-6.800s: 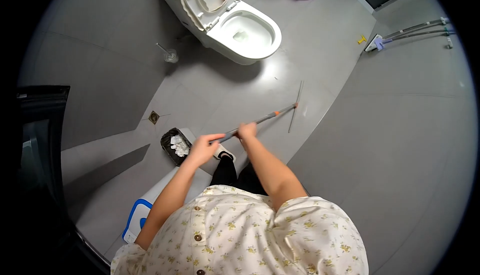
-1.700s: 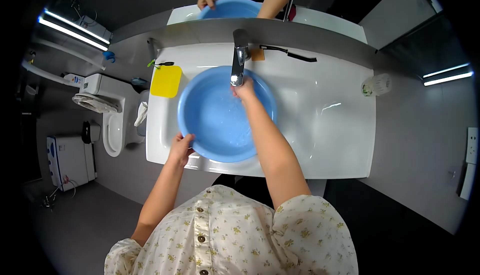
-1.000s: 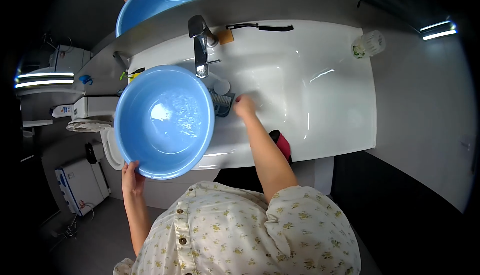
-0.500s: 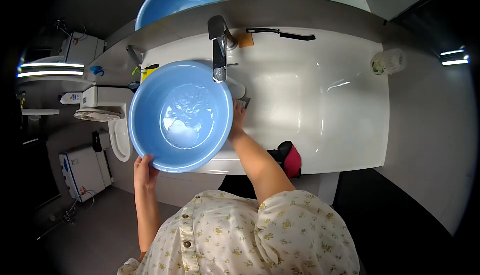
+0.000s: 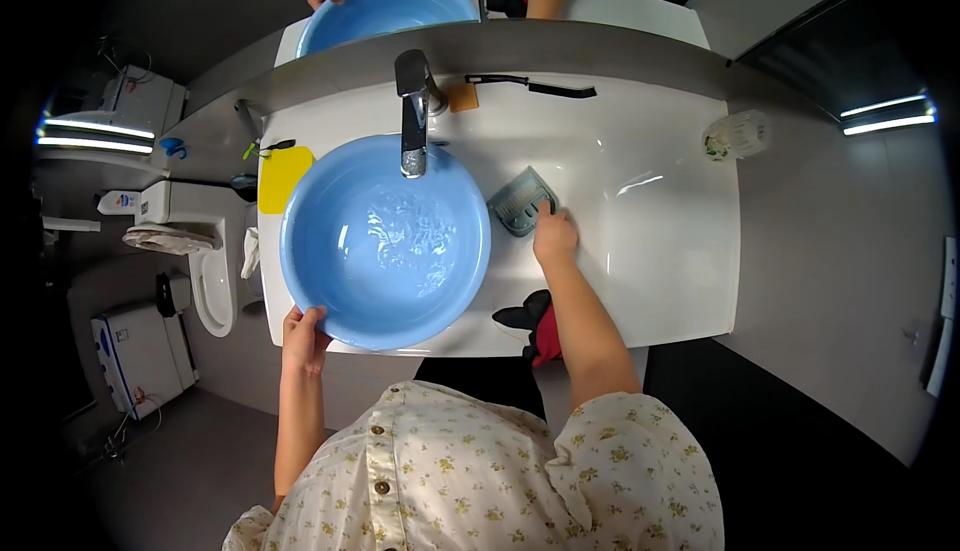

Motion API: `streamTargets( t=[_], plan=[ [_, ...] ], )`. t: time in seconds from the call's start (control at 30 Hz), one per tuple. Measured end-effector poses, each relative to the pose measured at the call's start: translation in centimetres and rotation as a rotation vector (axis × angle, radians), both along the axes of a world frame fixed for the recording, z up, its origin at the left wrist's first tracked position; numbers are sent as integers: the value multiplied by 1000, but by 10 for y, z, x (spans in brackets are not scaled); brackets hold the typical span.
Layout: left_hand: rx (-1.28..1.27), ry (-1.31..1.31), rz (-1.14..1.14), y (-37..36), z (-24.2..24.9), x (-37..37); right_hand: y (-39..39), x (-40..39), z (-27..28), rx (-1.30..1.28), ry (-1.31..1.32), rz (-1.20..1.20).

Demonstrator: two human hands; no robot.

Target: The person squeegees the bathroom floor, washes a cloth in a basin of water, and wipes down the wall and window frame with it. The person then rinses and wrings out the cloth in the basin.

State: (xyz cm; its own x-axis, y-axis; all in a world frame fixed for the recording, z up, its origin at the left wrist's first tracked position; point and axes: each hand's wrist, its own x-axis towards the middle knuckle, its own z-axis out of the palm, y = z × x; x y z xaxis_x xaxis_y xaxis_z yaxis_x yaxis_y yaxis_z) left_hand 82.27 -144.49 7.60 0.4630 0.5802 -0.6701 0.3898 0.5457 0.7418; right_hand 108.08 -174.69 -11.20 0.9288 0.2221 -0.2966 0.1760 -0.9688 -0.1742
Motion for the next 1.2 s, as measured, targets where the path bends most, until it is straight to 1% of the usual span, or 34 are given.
streamTargets(
  t=[0.03, 0.1, 0.13, 0.2, 0.23, 0.3, 0.37, 0.43, 0.5, 0.53, 0.63, 0.7, 0.73, 0.8, 0.9, 0.93, 1.0, 1.13, 1.2],
  plan=[
    [2, 11, 0, -1, -1, 1, -5, 5, 2, -1, -2, -1],
    [5, 24, 3, -2, -2, 0, -12, 13, 5, 17, -106, 134],
    [13, 33, -2, -3, -3, -1, -13, 19, 20, 17, -107, 137],
    [14, 51, -2, -5, -4, -4, -18, 30, 72, 86, -336, 415],
    [11, 46, -12, -4, -4, -6, -23, 36, 90, 83, -330, 415],
    [5, 38, -25, -3, -6, -7, -37, 56, 119, 216, -477, 514],
    [4, 22, -26, -2, -6, -8, -54, 78, 137, 186, -484, 476],
    [12, 10, -14, 2, -2, -9, -72, 94, 136, 161, -488, 443],
    [28, -7, -10, 12, -5, -14, -85, 108, 127, 211, -567, 354],
    [27, -1, -3, 16, -4, -16, -89, 113, 122, 213, -561, 360],
    [103, 5, -51, 27, 7, -11, -91, 130, 104, 183, -570, 344],
    [129, 22, -76, 36, 14, -12, -91, 139, 92, 124, -622, 271],
    [147, 37, -86, 42, 15, -15, -88, 143, 89, 124, -635, 281],
    [169, 19, -81, 50, 21, -18, -83, 141, 89, 143, -640, 208],
    [202, 68, -62, 46, 47, -2, -77, 137, 87, 151, -741, 153],
    [217, 74, -39, 46, 51, 2, -73, 134, 94, 154, -759, 163],
    [224, 61, -47, 57, 48, -4, -61, 121, 108, 172, -851, 69],
    [255, 80, -73, 65, 58, -1, -46, 100, 118, 210, -900, 51],
    [254, 87, -65, 71, 55, -8, -44, 86, 117, 374, -821, 73]
  ],
)
